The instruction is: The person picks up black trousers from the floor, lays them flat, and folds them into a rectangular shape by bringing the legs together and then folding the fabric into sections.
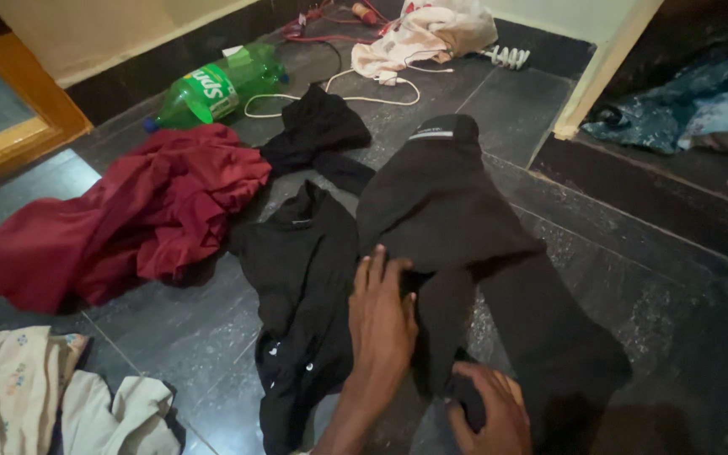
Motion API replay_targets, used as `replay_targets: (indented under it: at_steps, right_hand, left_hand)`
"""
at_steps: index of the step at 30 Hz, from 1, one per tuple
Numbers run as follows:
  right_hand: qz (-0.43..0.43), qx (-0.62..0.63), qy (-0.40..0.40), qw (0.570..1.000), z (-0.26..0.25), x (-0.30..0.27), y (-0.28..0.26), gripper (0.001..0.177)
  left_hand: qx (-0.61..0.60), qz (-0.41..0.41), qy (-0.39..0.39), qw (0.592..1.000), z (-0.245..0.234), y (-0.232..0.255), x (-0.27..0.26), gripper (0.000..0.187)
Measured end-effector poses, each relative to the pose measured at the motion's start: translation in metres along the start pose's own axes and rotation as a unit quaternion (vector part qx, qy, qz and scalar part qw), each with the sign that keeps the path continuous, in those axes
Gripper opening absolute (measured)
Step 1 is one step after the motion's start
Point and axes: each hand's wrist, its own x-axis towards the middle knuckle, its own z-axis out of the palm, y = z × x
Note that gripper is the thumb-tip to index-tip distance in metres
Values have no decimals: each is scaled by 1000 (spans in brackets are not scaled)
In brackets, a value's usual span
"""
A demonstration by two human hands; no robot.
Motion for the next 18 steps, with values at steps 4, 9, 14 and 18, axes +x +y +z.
replay_targets:
  at_steps: [4, 9, 14, 18]
  right_hand:
    - [-32, 58, 73, 995, -4, -11, -15, 56]
    - [21, 76, 71, 994, -8, -14, -22, 48]
    - [-73, 93, 143, 983, -6, -16, -22, 48]
    - [-189, 91, 237, 949, 2, -20, -10, 46]
  left_hand:
    - [-57, 41, -31, 997, 5, -14, -6, 42]
    - [32, 126, 3, 992, 12, -23, -6, 56]
    - [-164, 113, 30, 980, -14, -2, -6, 41]
    - [-291, 173, 4, 941, -32, 32, -30, 36]
